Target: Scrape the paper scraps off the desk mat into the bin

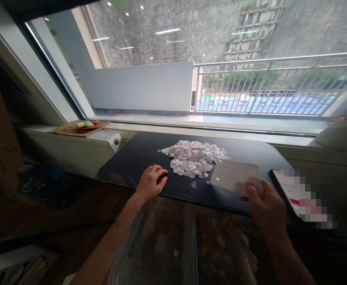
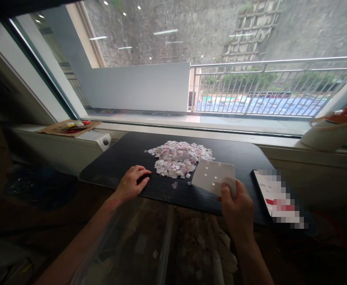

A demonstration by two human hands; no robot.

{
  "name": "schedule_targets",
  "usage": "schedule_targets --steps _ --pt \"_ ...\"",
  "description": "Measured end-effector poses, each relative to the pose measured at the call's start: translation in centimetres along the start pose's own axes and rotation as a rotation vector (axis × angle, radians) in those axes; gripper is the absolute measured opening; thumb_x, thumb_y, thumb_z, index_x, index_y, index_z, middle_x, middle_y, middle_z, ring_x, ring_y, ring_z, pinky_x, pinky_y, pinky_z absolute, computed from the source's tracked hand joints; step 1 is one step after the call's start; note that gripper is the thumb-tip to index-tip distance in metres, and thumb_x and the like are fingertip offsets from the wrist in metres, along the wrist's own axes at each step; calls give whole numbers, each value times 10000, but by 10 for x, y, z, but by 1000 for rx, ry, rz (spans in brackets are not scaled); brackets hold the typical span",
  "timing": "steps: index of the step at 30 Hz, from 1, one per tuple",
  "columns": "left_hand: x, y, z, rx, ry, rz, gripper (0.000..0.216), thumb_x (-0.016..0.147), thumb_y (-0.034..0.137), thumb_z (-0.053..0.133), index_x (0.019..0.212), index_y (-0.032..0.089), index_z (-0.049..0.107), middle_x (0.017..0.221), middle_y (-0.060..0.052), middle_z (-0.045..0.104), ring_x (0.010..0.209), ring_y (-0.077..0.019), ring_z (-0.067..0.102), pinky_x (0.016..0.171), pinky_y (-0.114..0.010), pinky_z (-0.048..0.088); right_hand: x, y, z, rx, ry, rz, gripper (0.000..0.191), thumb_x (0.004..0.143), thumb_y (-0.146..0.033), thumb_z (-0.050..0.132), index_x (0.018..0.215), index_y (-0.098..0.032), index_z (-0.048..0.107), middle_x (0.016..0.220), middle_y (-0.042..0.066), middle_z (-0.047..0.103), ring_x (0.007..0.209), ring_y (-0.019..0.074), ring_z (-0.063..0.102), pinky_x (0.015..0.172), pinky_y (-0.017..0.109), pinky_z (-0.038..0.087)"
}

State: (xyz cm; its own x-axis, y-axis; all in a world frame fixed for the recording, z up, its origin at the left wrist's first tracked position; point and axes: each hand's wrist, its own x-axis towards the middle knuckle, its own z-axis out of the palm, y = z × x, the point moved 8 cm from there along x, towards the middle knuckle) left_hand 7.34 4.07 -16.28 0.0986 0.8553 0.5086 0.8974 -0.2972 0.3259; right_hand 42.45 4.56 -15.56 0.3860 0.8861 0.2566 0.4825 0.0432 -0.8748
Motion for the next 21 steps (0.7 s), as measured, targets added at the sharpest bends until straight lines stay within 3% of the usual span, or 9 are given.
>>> schedule_targets --steps 8,16,21 --pt "0 2 0 -5 -1 -2 189 882 240 562 999 201 705 984 -69 643 974 -227 605 939 -414 496 -28 9 0 170 32 103 443 734 -500 654 1028 -170 676 814 61 744 609 223 687 572 328 553" --pt "0 2 1 4 -5 -12 188 874 223 574 1005 202 707 997 -70 647 983 -229 606 946 -413 495 -60 29 38 319 -167 188 518 711 -558 737 1070 -188 688 821 38 761 632 217 701 591 320 567" --pt "0 2 2 10 -13 -16 198 877 223 573 1015 187 709 1004 -80 646 984 -237 604 940 -425 492 -60 27 29 317 -81 196 555 709 -595 727 1080 -186 672 824 36 755 643 221 708 613 328 560"
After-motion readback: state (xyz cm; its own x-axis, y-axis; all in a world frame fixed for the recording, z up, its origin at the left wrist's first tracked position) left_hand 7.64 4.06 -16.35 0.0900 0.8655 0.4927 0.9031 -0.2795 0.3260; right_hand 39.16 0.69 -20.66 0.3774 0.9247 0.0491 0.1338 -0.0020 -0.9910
